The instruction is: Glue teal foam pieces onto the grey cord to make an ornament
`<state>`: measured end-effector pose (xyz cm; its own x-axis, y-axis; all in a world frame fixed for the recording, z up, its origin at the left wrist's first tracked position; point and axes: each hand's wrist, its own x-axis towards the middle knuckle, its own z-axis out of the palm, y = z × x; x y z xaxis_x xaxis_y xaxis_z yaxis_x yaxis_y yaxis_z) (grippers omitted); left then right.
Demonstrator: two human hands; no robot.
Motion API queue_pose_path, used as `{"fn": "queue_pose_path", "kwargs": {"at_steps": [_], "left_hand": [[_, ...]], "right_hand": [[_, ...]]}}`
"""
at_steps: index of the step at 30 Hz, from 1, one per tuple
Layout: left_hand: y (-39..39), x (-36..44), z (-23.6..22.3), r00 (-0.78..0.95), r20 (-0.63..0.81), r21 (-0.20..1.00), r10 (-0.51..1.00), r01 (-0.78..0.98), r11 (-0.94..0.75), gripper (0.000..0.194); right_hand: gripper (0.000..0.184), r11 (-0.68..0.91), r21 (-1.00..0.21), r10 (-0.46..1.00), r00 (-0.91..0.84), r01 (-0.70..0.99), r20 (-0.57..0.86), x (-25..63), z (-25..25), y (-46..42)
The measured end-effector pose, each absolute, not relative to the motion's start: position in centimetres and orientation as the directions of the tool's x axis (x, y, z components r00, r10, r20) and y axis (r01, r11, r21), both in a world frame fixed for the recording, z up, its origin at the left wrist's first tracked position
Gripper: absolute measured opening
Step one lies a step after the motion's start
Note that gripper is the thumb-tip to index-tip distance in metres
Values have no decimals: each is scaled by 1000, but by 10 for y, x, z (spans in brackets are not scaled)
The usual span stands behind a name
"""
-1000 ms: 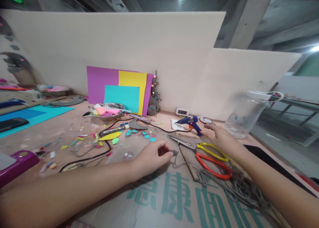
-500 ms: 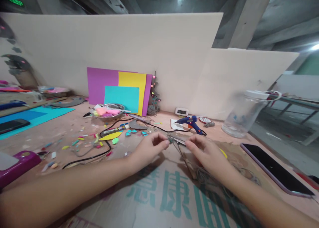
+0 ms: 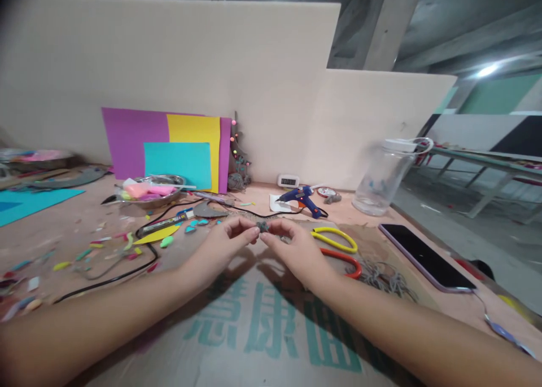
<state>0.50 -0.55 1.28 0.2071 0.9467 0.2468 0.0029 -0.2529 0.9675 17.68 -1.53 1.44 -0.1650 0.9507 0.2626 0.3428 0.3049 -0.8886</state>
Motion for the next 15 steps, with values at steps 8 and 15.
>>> {"fn": "queue_pose_path", "kwargs": {"at_steps": [8, 15], "left_hand": [[-7, -4, 30, 394, 133, 909, 909, 316, -270, 22], [-9, -56, 111, 549, 59, 644, 834, 617, -452, 29]], "right_hand": [[27, 223, -944, 974, -84, 244, 208, 179, 10, -21], [32, 176, -950, 978, -158, 259, 138, 177, 8, -23]]}}
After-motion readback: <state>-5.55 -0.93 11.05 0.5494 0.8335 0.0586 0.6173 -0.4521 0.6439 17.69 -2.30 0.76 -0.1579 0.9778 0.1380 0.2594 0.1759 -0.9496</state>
